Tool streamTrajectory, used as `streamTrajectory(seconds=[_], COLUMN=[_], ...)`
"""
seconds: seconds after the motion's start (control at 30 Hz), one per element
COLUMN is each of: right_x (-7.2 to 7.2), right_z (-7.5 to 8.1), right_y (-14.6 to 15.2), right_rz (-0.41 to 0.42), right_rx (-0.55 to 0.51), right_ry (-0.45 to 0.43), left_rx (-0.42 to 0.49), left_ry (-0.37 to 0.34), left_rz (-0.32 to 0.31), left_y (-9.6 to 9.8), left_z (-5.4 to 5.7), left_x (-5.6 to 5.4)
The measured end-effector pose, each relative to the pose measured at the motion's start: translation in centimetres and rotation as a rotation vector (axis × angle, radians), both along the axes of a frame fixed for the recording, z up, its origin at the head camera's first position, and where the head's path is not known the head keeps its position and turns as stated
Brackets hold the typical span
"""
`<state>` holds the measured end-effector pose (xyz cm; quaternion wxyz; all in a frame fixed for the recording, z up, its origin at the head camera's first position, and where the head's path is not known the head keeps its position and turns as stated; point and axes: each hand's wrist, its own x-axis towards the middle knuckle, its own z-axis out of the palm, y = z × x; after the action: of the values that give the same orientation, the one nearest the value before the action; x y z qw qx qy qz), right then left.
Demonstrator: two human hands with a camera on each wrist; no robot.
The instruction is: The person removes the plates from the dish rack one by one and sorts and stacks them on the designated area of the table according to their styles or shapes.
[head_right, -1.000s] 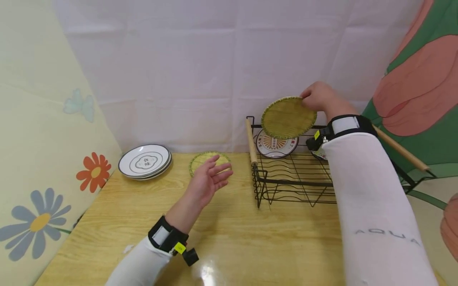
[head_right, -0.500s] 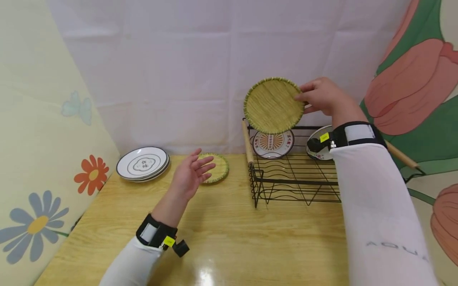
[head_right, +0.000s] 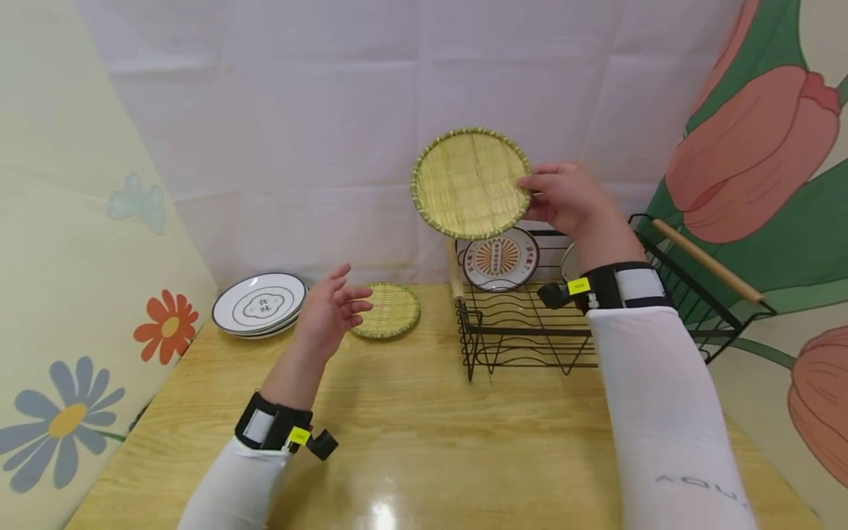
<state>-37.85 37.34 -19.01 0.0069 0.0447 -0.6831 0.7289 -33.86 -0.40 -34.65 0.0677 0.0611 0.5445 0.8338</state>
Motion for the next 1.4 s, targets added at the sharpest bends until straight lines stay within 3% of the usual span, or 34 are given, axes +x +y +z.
streamTrajectory(seconds=[0.2,0.57,0.73,0.83,1.07,1.4], right_x=[0.6,3.5,4.8,5.3,6.6,7.9], right_z=[-2.4,-7.1,-9.2,-10.1,-10.6,-10.3], right_y=[-2.1,-7.0,-9.1,-10.0,-10.8,-11.9], right_rz=[-0.036,0.156,0.205,0.188,0.066,0.144], right_rx=[-0.028,-0.345,-0.396,-0.389,-0.323,-0.338], right_ry=[-0.031,0.018,0.024,0.006,0.023,0.014], left_rx=[0.010,-0.017,-0.013,-0.008,-0.003,0.033], left_ry=[0.023,0.056,0.056,0.062,0.110,0.153], left_rz=[-0.025,-0.037,-0.051,-0.074,-0.122,-0.130], left_y=[-0.5,-0.8,-0.9,-0.9,-0.7,-0.6], left_z=[0.6,1.5,2.0,2.3,2.9,3.7], left_x=[0.3,1.0,1.7,2.2,3.4,4.3])
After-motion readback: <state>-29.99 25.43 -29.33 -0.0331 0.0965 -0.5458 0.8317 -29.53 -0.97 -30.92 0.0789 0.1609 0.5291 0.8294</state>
